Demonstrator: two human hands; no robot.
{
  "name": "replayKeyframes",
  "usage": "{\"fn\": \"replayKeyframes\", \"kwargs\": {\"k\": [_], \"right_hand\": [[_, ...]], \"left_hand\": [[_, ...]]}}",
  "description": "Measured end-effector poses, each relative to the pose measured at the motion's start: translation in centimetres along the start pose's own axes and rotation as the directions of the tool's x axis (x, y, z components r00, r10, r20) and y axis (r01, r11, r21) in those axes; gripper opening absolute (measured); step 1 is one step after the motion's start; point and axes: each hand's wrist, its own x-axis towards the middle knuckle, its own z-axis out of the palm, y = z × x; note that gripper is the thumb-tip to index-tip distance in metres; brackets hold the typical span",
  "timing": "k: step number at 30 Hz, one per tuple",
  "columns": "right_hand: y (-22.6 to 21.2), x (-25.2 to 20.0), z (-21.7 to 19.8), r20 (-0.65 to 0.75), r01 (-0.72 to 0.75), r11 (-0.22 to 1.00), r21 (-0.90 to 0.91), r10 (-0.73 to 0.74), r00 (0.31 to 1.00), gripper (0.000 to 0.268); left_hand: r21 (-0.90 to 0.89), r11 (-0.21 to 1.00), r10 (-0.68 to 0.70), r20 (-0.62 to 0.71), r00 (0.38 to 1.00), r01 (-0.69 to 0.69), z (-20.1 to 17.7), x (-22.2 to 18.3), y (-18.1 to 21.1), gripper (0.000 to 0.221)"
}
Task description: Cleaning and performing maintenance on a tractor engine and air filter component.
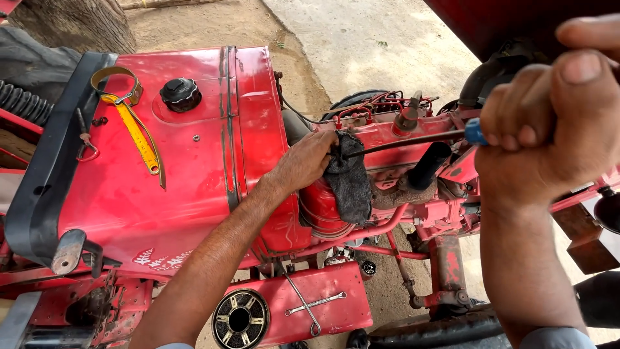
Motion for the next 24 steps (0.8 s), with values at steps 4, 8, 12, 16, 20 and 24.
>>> {"fn": "replayKeyframes", "kwargs": {"k": [4,8,12,16,20,24], "right_hand": [[2.2,3.5,0.9,-0.034,-0.076,0.993,-0.089,0.074,0.997,0.04],[8.5,7.2,0.4,-0.041,-0.037,0.999,-0.009,0.037,0.998,0.03],[11.4,8.3,5.3,0.03,0.069,0.968,-0.241,-0.063,0.998,0.031],[25.1,11.1,-2.5,0.129,-0.047,0.991,-0.125,0.064,0.99,0.034],[24.0,11.3,1.6,0.121,-0.017,0.971,-0.24,0.047,0.992,0.029],[24.3,9.9,2.5,0.118,0.009,0.935,-0.354,0.035,0.992,0.026]], "left_hand": [[0.067,0.997,0.042,-0.061,0.997,-0.038,-0.6,-0.2,1.3,0.034],[0.132,0.988,-0.078,0.002,0.997,0.077,-1.0,0.1,2.0,0.025],[0.093,0.986,-0.144,0.048,0.988,0.139,-1.4,0.3,2.1,0.018],[0.079,0.994,-0.083,0.028,0.996,0.08,-1.3,0.2,1.8,0.015],[0.062,0.993,-0.105,0.024,0.994,0.103,-0.9,0.1,1.1,0.013],[-0.045,0.986,-0.158,0.038,0.987,0.159,-2.1,0.2,2.3,0.025]]}}
